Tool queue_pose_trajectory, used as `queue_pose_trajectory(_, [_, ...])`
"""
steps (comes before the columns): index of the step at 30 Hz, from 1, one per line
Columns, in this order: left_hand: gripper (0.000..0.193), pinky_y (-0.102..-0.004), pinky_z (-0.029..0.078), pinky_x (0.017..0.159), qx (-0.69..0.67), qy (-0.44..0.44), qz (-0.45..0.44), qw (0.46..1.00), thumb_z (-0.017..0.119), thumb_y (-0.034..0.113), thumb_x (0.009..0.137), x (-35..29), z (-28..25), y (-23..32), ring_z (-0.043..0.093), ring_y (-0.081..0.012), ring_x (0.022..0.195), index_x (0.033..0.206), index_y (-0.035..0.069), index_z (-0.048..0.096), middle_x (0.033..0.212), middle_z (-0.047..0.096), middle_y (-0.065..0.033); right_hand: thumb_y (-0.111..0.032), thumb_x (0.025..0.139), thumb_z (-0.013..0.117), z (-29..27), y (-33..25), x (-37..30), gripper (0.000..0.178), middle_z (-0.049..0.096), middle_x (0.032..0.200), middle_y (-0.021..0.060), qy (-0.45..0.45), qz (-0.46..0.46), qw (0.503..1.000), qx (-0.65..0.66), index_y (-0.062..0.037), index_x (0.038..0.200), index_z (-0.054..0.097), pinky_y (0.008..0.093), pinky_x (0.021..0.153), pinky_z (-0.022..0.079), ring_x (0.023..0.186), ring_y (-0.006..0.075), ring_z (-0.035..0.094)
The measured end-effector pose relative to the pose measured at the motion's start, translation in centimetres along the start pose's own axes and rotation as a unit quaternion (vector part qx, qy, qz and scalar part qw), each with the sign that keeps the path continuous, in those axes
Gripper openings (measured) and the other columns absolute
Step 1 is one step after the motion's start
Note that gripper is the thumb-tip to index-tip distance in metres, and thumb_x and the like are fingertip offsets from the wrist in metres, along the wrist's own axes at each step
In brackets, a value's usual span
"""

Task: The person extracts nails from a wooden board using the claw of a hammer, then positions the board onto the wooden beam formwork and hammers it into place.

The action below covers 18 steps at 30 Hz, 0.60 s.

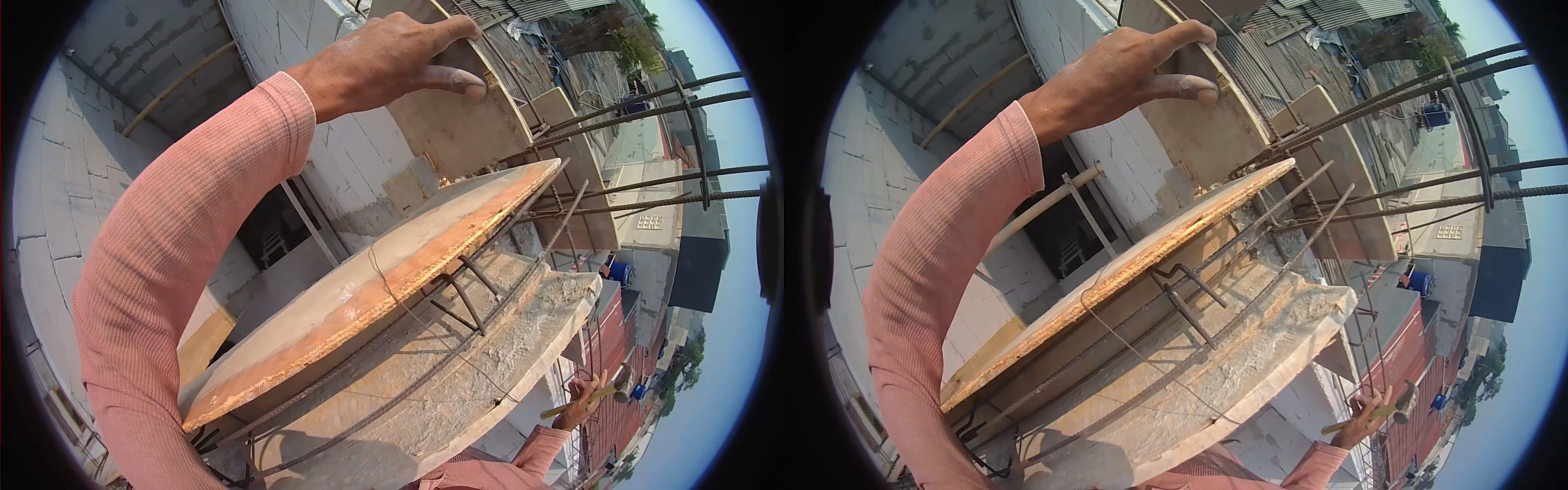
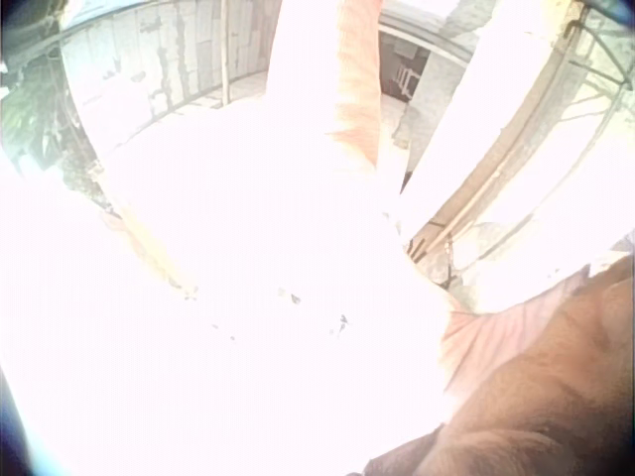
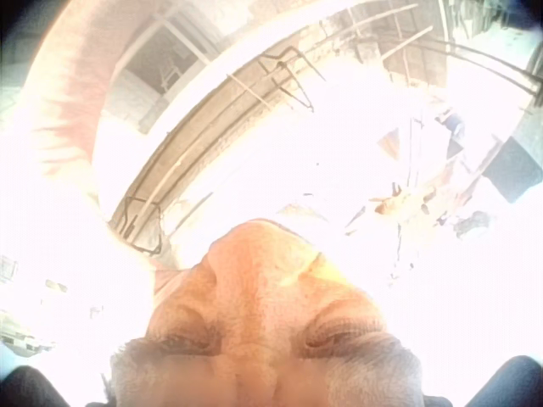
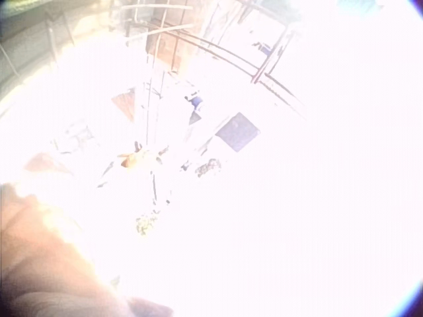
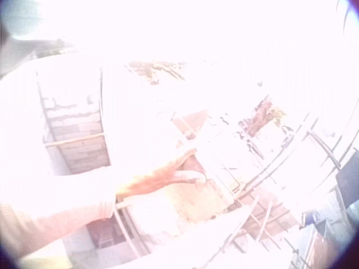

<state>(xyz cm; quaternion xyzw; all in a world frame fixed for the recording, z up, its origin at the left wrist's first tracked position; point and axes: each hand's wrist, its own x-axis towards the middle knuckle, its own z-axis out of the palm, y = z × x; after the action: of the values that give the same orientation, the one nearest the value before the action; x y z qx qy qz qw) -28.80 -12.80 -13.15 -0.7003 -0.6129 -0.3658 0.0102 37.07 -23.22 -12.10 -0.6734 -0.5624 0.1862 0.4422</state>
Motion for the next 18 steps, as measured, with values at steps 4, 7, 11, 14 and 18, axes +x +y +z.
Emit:
queue_pose_trajectory(4, [0.060,-0.0412,0.059,0.076,-0.011,0.005,0.006,1.000,0.062,0.053,0.093,-0.3,-0.2,0.3,0.071,-0.0287,0.076,0.140,0.019,0.048,0.080,0.066,-0.0141,-0.037,0.105,0.057,-1.5,2.5,0.6,0.063,0.059,0.125,0.0089,0.002,-0.021,1.000,0.018,0.0000,0.152,0.038,0.0234,0.068,0.057,0.084,0.0116,0.065])
queue_pose_trajectory(7, [0.063,-0.0434,0.057,0.079,0.035,-0.048,-0.034,0.998,0.060,0.057,0.094,0.6,-0.5,1.9,0.070,-0.0298,0.080,0.143,0.021,0.043,0.078,0.064,-0.0145,-0.035,0.105,0.055,-2.6,4.3,1.0,0.061,0.060,0.125,0.0086,-0.014,-0.032,0.999,0.032,-0.0013,0.153,0.037,0.0222,0.065,0.054,0.079,0.0103,0.063])
queue_pose_trajectory(11, [0.063,-0.0479,0.055,0.085,-0.008,-0.060,-0.029,0.998,0.056,0.061,0.095,0.3,-1.1,1.8,0.071,-0.0342,0.090,0.142,0.020,0.044,0.086,0.069,-0.0172,-0.033,0.108,0.050,-0.7,1.6,-0.4,0.055,0.054,0.128,0.0098,0.013,-0.001,1.000,0.028,-0.0023,0.152,0.038,0.0246,0.069,0.054,0.078,0.0101,0.060])
queue_pose_trajectory(14, [0.066,-0.0488,0.055,0.088,-0.004,-0.088,-0.045,0.995,0.056,0.062,0.093,0.7,-1.0,1.7,0.071,-0.0366,0.094,0.141,0.018,0.046,0.093,0.071,-0.0191,-0.033,0.108,0.050,-0.6,1.5,-0.5,0.053,0.060,0.118,0.0072,0.007,-0.007,1.000,0.012,-0.0073,0.153,0.038,0.0241,0.069,0.053,0.079,0.0094,0.060])
queue_pose_trajectory(18, [0.065,-0.0479,0.056,0.087,0.001,-0.093,-0.040,0.995,0.057,0.062,0.093,1.2,-1.1,2.5,0.071,-0.0359,0.093,0.140,0.018,0.046,0.092,0.071,-0.0175,-0.033,0.108,0.051,-0.9,1.6,0.0,0.054,0.060,0.121,0.0076,0.007,0.000,1.000,0.006,-0.0087,0.154,0.038,0.0231,0.068,0.052,0.079,0.0094,0.062])
